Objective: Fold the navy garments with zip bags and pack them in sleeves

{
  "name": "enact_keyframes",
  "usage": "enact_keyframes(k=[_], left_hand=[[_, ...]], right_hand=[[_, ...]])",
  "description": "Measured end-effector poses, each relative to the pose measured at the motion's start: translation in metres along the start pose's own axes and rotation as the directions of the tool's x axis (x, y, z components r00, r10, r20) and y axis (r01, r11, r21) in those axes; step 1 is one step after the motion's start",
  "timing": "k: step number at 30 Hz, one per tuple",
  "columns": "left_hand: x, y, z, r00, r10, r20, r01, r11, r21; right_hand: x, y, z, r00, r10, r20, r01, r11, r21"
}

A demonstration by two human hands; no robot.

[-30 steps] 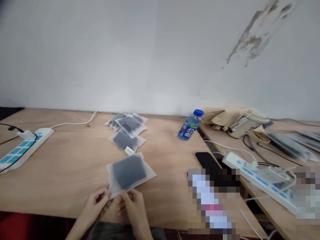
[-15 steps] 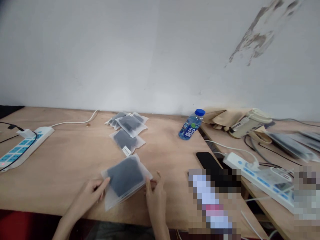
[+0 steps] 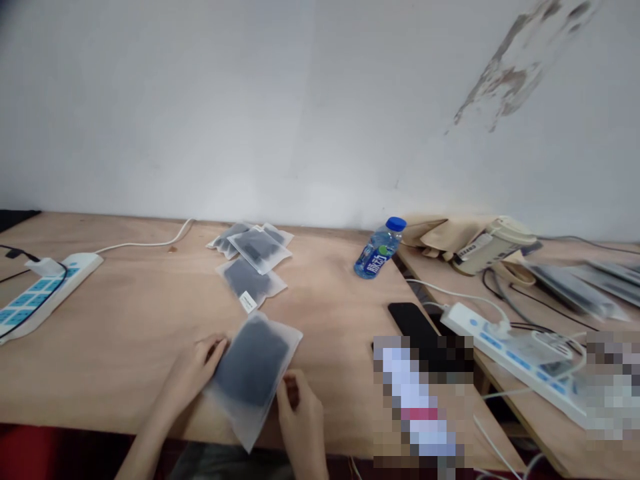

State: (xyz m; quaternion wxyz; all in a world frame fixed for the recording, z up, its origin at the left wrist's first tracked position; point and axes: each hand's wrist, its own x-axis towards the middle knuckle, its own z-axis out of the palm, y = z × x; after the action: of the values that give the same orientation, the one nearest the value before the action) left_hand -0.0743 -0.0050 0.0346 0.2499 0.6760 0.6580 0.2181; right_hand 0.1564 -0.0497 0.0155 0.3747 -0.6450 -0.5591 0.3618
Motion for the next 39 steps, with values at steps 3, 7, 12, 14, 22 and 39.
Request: enact_keyframes(k=[3, 7, 12, 14, 22, 39], left_hand=[[-0.007, -0.001, -0.001, 0.995, -0.052, 0.085, 0.052, 0.999, -0.004], [-0.014, -0.003, 0.007, 0.993, -0.071, 0.098, 0.081, 0.992, -0.093], [-0.021, -0.002, 0.015, 0.992, -0.095, 0.081, 0.116, 0.943, -0.313], [-0.023, 0.000, 0.017, 0.990, -0.103, 0.101, 0.136, 0.900, -0.414], [-0.029, 0.001, 0.041, 0.984, -0.133, -0.117, 0.067, 0.891, -0.450], [-0.018, -0.062, -0.027, 0.848, -0.292, -0.442, 0.395, 0.905, 0.160]], right_hand=[[0.002, 0.003, 0.001, 0.999, 0.024, -0.049, -0.020, 0.997, 0.068], [0.009, 0.005, -0.002, 0.998, 0.017, -0.060, -0.006, 0.986, 0.168], [0.012, -0.002, -0.006, 0.998, -0.011, 0.069, -0.011, 0.952, 0.305], [0.012, -0.006, -0.005, 0.990, -0.022, 0.138, -0.026, 0.942, 0.334], [0.017, -0.016, 0.003, 0.996, -0.011, 0.089, 0.002, 0.995, 0.100], [0.048, -0.005, -0.001, 0.990, -0.093, -0.102, 0.091, 0.996, -0.022]])
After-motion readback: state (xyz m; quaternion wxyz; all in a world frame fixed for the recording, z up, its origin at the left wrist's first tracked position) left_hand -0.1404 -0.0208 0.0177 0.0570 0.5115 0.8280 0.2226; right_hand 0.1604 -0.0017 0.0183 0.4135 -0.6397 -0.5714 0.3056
